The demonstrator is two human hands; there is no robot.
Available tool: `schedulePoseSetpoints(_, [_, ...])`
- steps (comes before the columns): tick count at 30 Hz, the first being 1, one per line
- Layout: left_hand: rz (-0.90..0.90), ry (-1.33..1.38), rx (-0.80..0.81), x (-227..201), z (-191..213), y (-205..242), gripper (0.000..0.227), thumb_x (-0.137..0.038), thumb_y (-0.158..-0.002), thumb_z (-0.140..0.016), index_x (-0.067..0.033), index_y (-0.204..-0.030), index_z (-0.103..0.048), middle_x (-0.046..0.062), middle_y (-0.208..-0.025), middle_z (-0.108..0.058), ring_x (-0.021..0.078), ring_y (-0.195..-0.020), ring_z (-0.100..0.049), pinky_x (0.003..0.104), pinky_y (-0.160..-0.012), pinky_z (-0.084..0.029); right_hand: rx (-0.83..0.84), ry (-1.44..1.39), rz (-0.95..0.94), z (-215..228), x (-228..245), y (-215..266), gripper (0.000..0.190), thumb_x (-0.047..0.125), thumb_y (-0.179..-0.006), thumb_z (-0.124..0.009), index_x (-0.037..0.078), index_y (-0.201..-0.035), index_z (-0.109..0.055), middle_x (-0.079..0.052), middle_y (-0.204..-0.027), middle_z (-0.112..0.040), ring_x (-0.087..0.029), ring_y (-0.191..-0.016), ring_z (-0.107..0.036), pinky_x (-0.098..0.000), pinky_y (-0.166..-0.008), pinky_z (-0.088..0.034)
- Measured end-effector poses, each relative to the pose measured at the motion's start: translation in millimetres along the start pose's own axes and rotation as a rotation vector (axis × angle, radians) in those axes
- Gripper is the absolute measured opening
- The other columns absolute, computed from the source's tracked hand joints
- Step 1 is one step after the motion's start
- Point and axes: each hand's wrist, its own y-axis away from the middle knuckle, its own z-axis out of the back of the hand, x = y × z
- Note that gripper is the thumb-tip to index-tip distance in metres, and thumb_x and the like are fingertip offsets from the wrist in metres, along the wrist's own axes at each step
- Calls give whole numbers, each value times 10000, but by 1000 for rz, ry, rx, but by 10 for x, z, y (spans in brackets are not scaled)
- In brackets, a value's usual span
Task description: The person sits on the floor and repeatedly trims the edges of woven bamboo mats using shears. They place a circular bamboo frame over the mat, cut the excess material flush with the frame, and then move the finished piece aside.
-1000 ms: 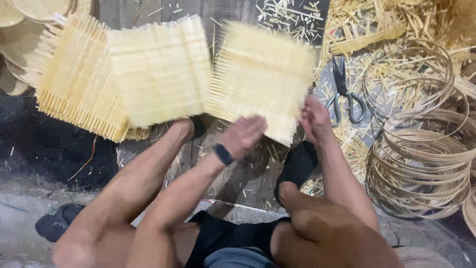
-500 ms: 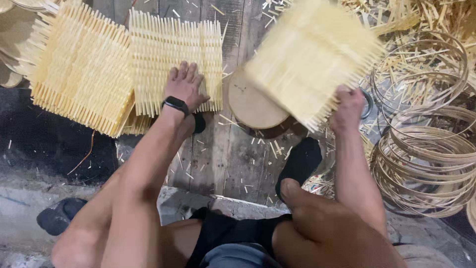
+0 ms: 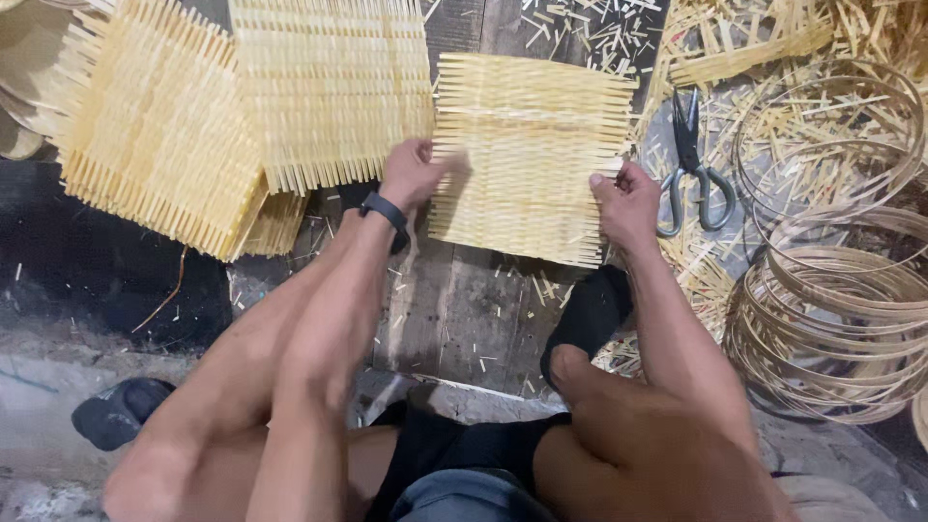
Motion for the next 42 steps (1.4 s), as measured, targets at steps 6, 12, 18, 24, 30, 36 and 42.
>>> schedulePoseSetpoints(6, [75,565,32,347,-326,28,253,-61,-728,-882,-13,-937,-747,37,-849,-745,104,-729,-665,262,-674,-565,48,-88,-81,32,76,31,181,33,-922,-724,-17,-1095,-704,-34,-957,-743,-53,-795,-665,-221,-722,-544])
schedulePoseSetpoints(12, [187,600,67,286,-220,75,213,-26,-743,-877,20,-914,-758,71,-856,-755,126,-726,-685,286,-660,-564,-1,9,-88,-12,86,32,206,34,-905,-747,-28,-1099,-714,-52,-980,-757,-70,-816,-690,-233,-750,-568])
schedulePoseSetpoints(18, [221,782,106,220,-394,163,216,14,-752,-856,39,-935,-745,101,-862,-771,168,-713,-718,317,-662,-597,-92,-65,-8,77,-102,111,183,36,-914,-760,-37,-1076,-717,-65,-980,-753,-76,-827,-672,-246,-753,-559])
schedulePoseSetpoints(24, [221,746,92,-14,-667,271,226,-7,-747,-835,2,-963,-767,66,-887,-785,142,-712,-728,302,-653,-596,-176,-16,-101,612,-137,209,203,70,-898,-774,-16,-1067,-702,-10,-868,-702,-62,-736,-630,-222,-653,-530])
schedulePoseSetpoints(30, [150,730,69,26,-697,213,397,9,-712,-849,34,-1080,-702,88,-997,-764,149,-810,-720,291,-730,-586,-394,1271,222,2061,-242,-413,281,131,-830,-731,-21,-1067,-725,-231,-1103,-651,-350,-1063,-568,-486,-945,-394])
schedulePoseSetpoints(36, [-52,661,8,29,-651,212,621,-58,-729,-880,65,-1243,-552,145,-1100,-745,184,-949,-730,302,-831,-601,-106,1588,258,2723,-449,-471,94,175,-958,-715,120,-933,-788,-151,-960,-696,-285,-943,-613,-514,-1084,-394])
schedulePoseSetpoints(42, [-541,91,-494,-648,-192,600,701,-241,-910,-862,22,-1441,-487,210,-1339,-591,308,-1181,-623,405,-909,-562,-208,1649,668,2475,622,-68,197,26,-1000,-648,166,-994,-787,-45,-885,-686,-177,-868,-597,-409,-994,-455])
